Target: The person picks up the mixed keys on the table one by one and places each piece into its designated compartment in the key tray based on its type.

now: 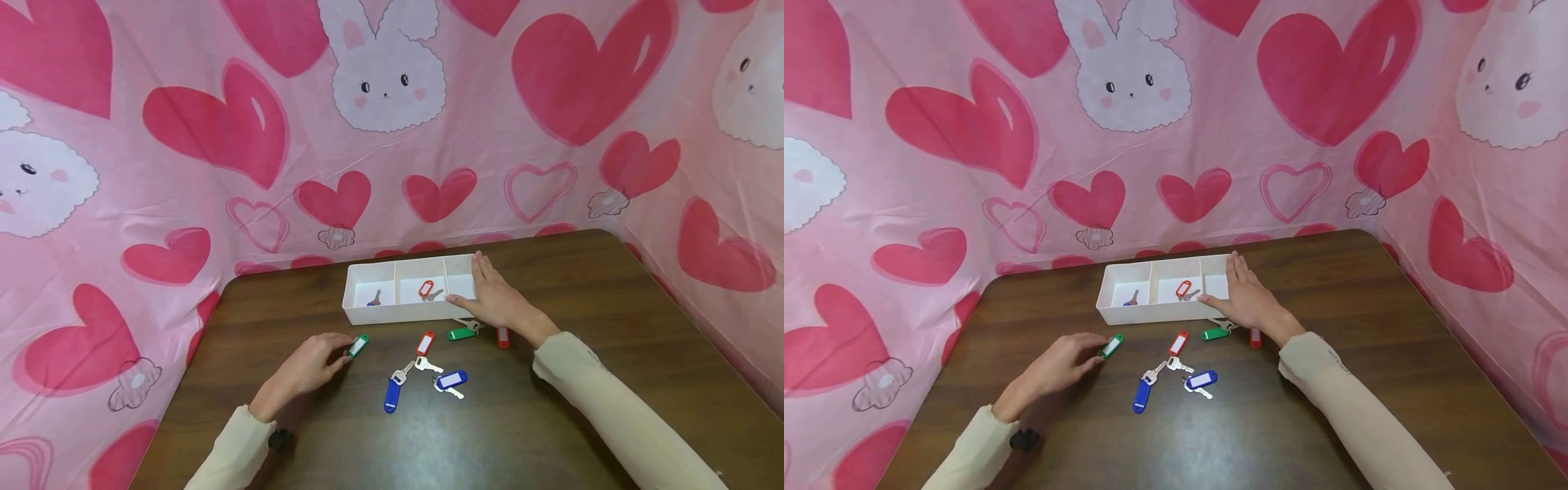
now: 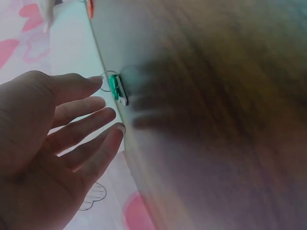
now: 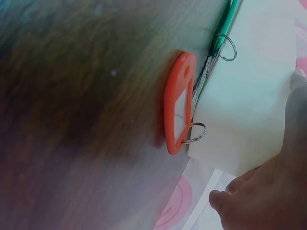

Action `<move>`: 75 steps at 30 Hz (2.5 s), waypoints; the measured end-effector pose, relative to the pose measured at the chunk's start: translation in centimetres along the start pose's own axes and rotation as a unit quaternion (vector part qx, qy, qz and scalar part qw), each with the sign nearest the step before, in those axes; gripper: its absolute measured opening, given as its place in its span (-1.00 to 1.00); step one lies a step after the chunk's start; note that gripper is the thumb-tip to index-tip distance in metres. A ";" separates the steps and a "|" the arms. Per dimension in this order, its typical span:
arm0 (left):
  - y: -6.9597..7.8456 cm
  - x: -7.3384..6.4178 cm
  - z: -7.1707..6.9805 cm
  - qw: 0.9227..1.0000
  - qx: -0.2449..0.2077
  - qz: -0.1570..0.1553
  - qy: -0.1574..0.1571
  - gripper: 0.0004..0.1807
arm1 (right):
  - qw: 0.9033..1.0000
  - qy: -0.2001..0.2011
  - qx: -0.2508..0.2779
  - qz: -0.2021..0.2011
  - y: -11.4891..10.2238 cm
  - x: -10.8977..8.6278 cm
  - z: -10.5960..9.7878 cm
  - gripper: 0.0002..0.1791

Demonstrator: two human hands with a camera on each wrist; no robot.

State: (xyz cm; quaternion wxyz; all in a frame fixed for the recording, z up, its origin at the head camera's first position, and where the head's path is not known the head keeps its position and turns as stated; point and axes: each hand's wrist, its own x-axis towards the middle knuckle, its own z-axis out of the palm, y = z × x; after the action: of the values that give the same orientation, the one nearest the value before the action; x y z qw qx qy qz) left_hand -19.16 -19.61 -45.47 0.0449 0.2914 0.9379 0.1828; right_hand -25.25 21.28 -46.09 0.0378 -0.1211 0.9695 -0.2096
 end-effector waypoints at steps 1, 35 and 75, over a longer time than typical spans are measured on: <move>0.0 0.0 0.1 1.000 0.006 0.002 0.000 -0.58 | 1.000 -0.001 0.001 0.002 0.0 0.0 0.0 0.42; 0.7 -1.2 0.7 0.992 0.108 0.066 0.009 -0.61 | 1.000 0.003 0.004 -0.002 -0.2 -0.3 0.0 0.40; 1.1 -0.9 0.1 0.989 0.115 0.089 0.026 -0.84 | 1.000 0.008 0.004 -0.011 0.1 -0.3 0.0 0.39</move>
State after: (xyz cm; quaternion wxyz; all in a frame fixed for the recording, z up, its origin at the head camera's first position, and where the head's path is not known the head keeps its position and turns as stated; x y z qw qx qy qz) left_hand -17.83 -19.22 -45.14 -0.0302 0.3716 0.9240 0.0846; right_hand -24.96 21.39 -46.14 0.0281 -0.1295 0.9675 -0.2153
